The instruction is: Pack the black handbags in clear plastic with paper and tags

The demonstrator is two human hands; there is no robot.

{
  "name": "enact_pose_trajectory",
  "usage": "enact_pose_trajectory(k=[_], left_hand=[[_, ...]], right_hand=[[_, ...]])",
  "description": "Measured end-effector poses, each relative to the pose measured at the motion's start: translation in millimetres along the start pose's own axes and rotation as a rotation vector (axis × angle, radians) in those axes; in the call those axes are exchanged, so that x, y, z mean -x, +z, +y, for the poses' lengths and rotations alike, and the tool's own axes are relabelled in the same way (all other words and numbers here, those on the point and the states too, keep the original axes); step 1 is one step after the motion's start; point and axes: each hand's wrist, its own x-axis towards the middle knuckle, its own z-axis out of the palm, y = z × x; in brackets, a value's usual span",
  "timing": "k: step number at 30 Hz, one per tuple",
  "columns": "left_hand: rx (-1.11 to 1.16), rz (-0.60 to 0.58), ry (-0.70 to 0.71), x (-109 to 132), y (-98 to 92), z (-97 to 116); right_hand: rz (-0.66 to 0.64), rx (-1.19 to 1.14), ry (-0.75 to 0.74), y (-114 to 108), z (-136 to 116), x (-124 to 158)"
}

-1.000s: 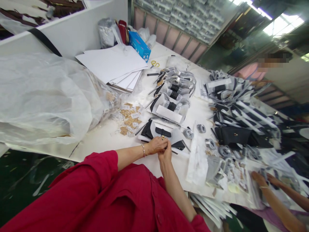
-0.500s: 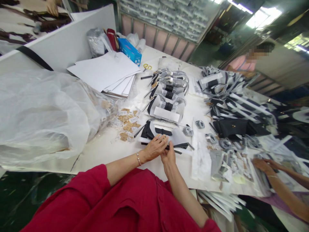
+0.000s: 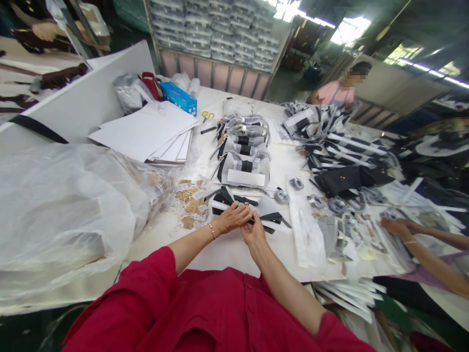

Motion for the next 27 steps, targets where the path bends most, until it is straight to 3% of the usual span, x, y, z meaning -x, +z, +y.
enact_pose_trajectory(k=[4,6,7,8,11,14,17,19,23,27], left_hand=[[0.029,-0.033,-0.041,-3,-11.1,-6],[0.029,-0.043,-0.059,2,-10.4,-6],[0.03,-0.045,-0.056,5,-8.8,-5],[0.035,-0.044,-0.043,8,-6.5,-4],[0.048,-0.025,-0.001,18,1.0,2],[0.021,0.037,0.015,22,3.1,8],[-0.025,0.115,-0.008,23,-1.0,14],[-0.045,0.142,-0.048,23,-3.9,16],[-0.05,0.165,-0.127,20,-5.0,16],[-0.021,0.166,-0.219,11,-7.3,12]], right_hand=[[-0.167,0.061,0.042,-19,-8,20],[-0.339,0.25,0.056,-38,-15,36],[-0.42,0.37,-0.011,-45,-20,45],[-0.493,0.483,-0.144,-49,-28,53],[-0.656,0.713,-0.743,-40,-55,65],[-0.769,1.148,-1.168,-25,-74,52],[-0.686,1.89,-1.4,-32,-76,28],[-0.54,2.171,-1.497,-49,-74,15],[-0.45,2.175,-1.655,-75,-77,7],[-0.425,2.07,-1.758,-76,-81,8]])
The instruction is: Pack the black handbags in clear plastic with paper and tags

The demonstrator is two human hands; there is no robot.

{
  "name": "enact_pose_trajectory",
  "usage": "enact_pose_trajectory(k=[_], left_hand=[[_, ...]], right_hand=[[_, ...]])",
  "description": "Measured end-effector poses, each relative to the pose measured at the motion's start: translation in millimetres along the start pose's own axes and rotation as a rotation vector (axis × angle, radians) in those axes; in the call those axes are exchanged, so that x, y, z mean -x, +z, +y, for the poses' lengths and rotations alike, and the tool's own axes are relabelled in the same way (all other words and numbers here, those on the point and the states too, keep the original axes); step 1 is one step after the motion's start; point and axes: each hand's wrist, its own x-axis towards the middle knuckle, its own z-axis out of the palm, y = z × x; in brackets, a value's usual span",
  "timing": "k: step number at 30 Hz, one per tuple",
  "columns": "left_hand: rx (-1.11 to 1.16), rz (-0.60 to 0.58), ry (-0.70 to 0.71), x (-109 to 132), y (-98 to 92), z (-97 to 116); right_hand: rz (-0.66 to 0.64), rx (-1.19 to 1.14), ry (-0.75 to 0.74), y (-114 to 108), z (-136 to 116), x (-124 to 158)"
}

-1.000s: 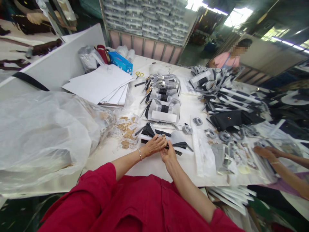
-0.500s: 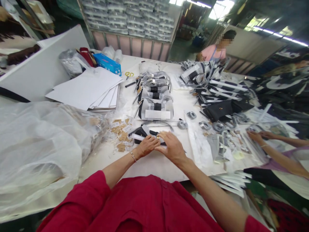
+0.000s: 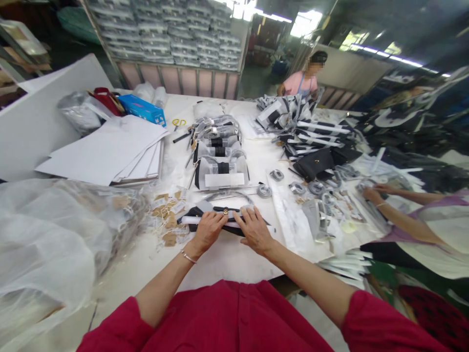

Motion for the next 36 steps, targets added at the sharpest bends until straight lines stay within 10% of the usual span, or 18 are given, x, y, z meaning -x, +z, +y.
enact_pose_trajectory(k=[14,19,25,36], left_hand=[[-0.091,-0.1,-0.131,-29,-11.9,16],[-0.158,-0.102,-0.147,-33,-17.5,31],[-0.221,-0.079,-0.154,-38,-29.6,52],[-0.376,0.003,-0.248,-26,-52.1,74]], right_hand=[[0.255,-0.117,-0.173,10,48,-12],[0.398,-0.332,-0.15,19,71,23],[0.555,-0.442,0.28,87,141,64],[0.284,-0.363,0.333,181,227,-16]])
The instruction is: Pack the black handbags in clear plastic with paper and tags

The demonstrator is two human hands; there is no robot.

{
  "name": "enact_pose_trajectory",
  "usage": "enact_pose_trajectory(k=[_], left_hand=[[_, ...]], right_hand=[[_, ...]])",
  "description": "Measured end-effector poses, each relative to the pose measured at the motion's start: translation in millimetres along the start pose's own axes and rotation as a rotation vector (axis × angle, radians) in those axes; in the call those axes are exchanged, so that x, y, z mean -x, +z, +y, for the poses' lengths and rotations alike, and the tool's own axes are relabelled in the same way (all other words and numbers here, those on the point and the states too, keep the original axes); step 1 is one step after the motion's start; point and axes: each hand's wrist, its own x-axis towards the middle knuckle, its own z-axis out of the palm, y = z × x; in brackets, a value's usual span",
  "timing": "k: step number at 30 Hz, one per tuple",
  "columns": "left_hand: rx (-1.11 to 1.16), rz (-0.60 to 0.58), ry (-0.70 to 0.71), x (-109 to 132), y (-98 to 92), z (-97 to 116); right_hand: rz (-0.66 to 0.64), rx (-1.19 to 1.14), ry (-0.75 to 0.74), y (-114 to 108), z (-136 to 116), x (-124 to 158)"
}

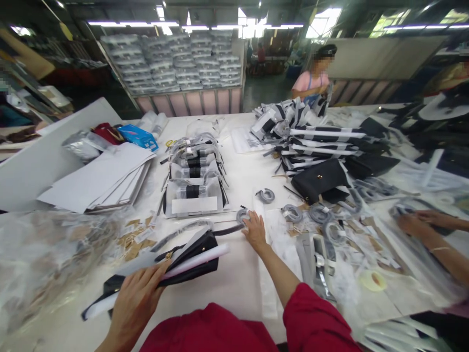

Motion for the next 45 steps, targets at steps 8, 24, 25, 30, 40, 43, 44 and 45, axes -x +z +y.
enact_pose_trajectory(k=[8,24,25,30,40,43,44,45], left_hand=[[-0.08,-0.042,-0.161,6,-14.5,12],[-0.061,-0.079,-0.28,8,-10.5,6],[-0.058,-0.074,-0.277,8,-10.6,6],[-0.037,-0.045,-0.275,9,-12.6,5],[0.057,-0.03,-0.261,19,-26.6,17],[0.072,-0.008,-0.222,21,-32.4,22],[0.075,0.005,-0.205,21,-34.3,23],[0.081,0.018,-0.186,21,-36.0,24]], right_hand=[[-0.005,0.009,-0.301,-28,25,-11],[-0.114,0.03,-0.064,-58,52,69],[-0.14,0.022,-0.035,-53,47,80],[-0.183,0.02,0.067,-39,40,105],[-0.02,-0.017,0.012,-80,36,96],[0.07,-0.102,-0.073,-97,9,84],[0.092,-0.129,-0.112,-101,-3,81],[0.102,-0.155,-0.154,-103,-17,79]])
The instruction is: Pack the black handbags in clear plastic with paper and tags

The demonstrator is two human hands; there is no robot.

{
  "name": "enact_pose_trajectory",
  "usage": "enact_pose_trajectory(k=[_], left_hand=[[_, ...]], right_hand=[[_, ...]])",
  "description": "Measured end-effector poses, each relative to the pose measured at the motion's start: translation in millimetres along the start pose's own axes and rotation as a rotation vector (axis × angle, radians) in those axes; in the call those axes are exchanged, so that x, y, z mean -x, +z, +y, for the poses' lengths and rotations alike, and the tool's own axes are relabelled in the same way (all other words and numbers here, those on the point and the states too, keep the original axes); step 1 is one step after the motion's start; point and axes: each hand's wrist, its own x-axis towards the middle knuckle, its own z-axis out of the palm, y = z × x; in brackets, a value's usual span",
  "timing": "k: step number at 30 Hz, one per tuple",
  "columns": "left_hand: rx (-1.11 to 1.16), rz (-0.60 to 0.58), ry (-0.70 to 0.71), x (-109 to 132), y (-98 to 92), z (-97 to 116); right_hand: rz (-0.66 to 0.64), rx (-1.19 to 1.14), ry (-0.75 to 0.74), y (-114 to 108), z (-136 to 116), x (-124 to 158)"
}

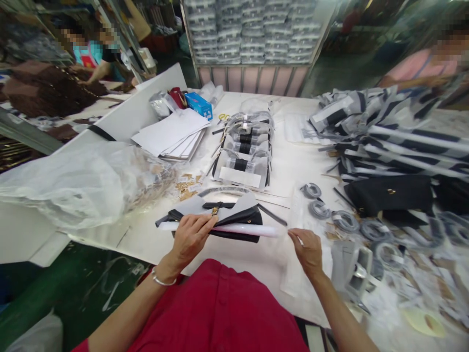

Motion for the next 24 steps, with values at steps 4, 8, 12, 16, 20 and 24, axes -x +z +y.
enact_pose_trajectory(k=[4,8,12,16,20,24], left_hand=[[0.046,0.05,0.04,-4,-3.7,0],[0.077,0.082,-0.04,-14,-1.6,-6],[0.094,0.096,-0.121,-21,1.4,-14],[0.092,0.088,-0.162,-20,4.1,-21],[0.09,0.073,-0.209,-16,9.6,-26],[0.1,0.093,-0.212,-12,13.3,-31]], right_hand=[[-0.077,-0.143,-0.147,20,-53,5],[-0.259,-0.292,-0.188,55,-93,40],[-0.348,-0.365,-0.154,73,-113,71],[-0.38,-0.543,0.01,57,-104,59],[-0.383,-0.75,0.443,8,-71,1],[-0.174,-0.803,0.553,-43,-52,-55]])
